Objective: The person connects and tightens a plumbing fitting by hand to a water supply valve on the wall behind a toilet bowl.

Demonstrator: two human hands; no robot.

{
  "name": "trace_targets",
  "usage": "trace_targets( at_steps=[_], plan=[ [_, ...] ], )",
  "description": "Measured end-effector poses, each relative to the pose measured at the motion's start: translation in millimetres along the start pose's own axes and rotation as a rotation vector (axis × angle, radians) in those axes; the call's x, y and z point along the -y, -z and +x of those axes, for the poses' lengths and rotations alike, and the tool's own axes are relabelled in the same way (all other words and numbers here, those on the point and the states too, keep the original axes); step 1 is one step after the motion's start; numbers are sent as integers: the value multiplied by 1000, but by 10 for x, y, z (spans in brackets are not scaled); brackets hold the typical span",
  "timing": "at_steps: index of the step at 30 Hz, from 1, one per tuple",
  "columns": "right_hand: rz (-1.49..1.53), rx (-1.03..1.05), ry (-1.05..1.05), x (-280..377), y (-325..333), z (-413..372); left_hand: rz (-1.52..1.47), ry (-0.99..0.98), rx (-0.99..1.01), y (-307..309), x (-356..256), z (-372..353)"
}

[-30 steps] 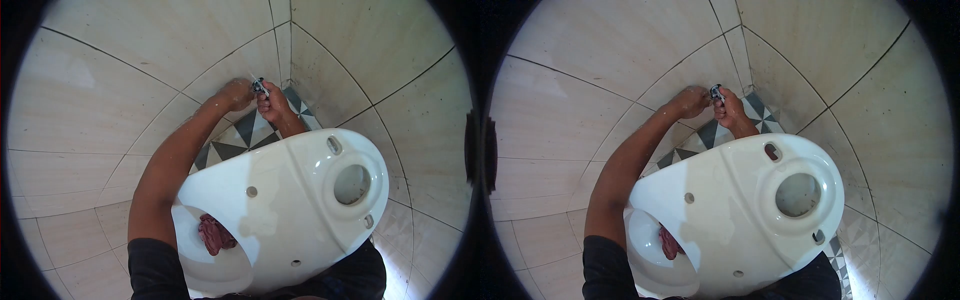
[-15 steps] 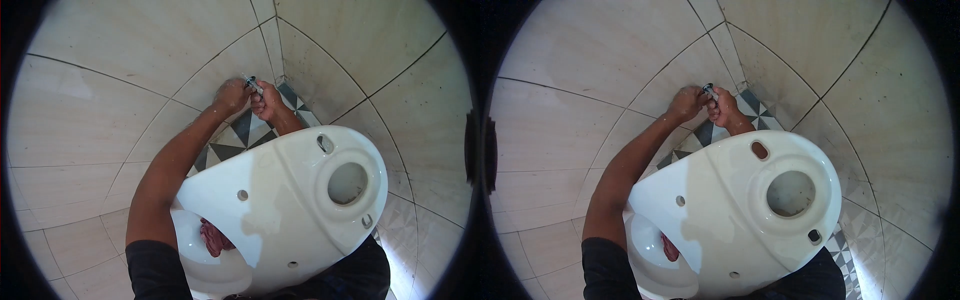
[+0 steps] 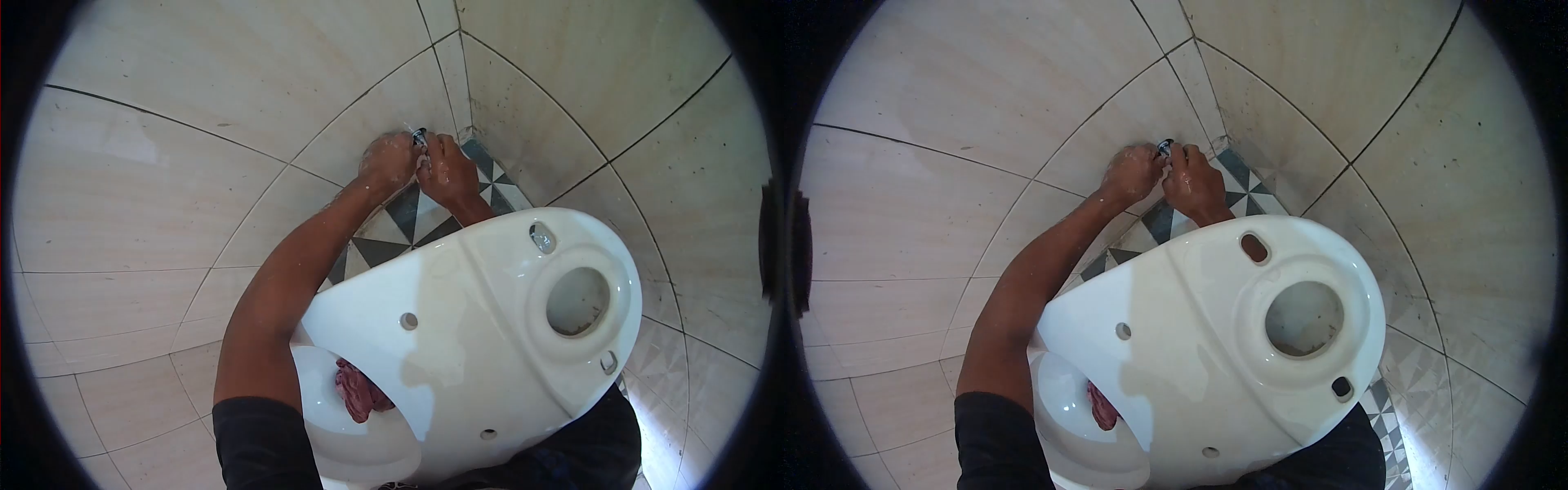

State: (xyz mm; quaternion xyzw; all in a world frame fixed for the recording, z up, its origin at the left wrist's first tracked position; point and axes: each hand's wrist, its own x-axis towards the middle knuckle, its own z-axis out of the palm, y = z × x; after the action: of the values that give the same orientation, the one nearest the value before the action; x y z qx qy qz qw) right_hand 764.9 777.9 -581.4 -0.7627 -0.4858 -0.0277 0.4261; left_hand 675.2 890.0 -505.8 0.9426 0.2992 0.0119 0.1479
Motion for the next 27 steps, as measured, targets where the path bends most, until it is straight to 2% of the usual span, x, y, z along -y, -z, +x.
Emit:
trace_targets(
  at_steps=[3,7,13,16,18,19,21,22,24,25,27],
  plan=[
    [-172,27,67,-95,-167,100,38,-32,-29,2,11,-1],
    [-179,-9,102,-160,-202,123,27,-39,-1,18,27,28],
    [-6,5,3,-139,-207,124,62,-19,-7,118,-67,-5],
    [110,0,-96,-118,-199,133,49,-87,-1,117,-28,26],
    [160,70,-225,-88,-190,159,23,-74,16,97,10,73],
    [160,72,-225,-63,-196,166,22,-72,17,64,56,78],
    [282,3,-341,-33,-214,195,204,-55,8,-15,160,80],
    [283,4,-340,-37,-203,204,204,-54,8,-61,205,79],
    [749,193,-645,-42,-192,232,173,-70,69,35,108,26],
    [751,193,-645,-26,-163,263,174,-69,69,67,68,17],
    [955,307,-943,-14,-95,317,137,8,114,118,-24,0]
  ],
)
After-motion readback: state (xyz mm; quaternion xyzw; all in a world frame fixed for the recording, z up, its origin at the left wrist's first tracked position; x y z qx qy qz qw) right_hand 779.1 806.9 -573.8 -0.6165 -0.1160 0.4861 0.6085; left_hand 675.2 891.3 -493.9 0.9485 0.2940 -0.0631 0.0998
